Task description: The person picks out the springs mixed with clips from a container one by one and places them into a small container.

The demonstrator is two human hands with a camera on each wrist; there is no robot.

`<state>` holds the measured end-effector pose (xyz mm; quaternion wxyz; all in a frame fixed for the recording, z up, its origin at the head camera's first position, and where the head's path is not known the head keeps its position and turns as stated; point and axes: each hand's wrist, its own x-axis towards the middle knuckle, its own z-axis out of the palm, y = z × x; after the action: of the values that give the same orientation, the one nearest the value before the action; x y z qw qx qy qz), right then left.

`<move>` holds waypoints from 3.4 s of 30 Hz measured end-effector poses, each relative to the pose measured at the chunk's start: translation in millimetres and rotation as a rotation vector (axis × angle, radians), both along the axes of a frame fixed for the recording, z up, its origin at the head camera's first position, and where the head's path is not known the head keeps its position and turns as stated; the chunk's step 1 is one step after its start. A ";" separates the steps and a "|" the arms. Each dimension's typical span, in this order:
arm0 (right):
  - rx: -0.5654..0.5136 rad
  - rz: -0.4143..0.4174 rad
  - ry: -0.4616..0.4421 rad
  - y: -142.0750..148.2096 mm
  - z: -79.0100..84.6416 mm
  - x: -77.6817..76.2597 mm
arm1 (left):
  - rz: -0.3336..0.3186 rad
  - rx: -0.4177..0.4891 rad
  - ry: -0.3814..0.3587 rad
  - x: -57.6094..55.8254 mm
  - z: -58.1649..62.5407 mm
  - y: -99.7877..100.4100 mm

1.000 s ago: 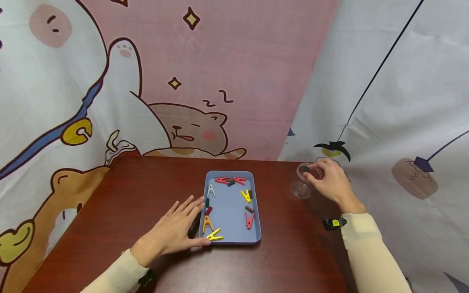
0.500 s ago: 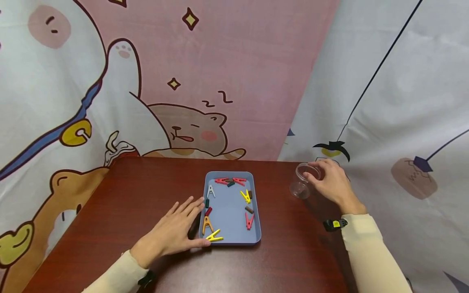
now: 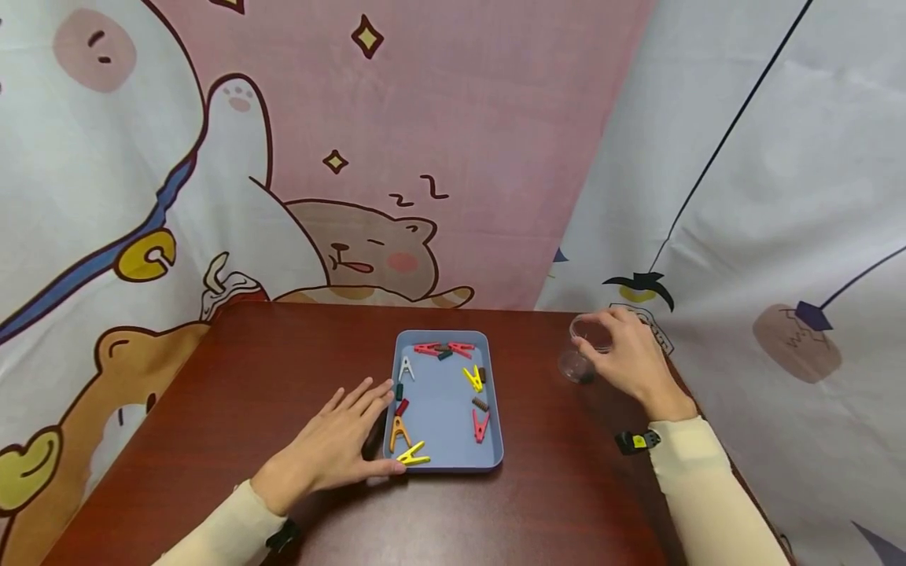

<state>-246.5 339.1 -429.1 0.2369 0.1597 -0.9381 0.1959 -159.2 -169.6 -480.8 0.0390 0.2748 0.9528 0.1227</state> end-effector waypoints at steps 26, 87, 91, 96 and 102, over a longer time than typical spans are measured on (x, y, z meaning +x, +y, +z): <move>0.355 0.421 -0.282 -184.3 6.0 7.3 | -0.009 -0.030 -0.035 -0.6 12.4 4.5; 0.434 0.372 -0.489 -286.2 -39.9 -27.4 | -0.023 -0.028 -0.013 -0.1 15.2 6.2; 0.431 0.377 -0.485 -285.4 -40.9 -27.7 | -0.019 -0.037 -0.008 -0.1 14.6 6.0; 0.420 0.388 -0.468 -282.4 -40.4 -27.8 | -0.022 -0.030 -0.003 0.4 14.0 6.0; 0.402 0.397 -0.436 -277.7 -36.5 -26.7 | -0.021 -0.024 -0.012 1.3 14.5 6.3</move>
<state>-273.2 61.5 -465.5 -0.0477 0.3367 -0.9371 0.0791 -157.8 -163.3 -466.3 0.0494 0.2834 0.9511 0.1125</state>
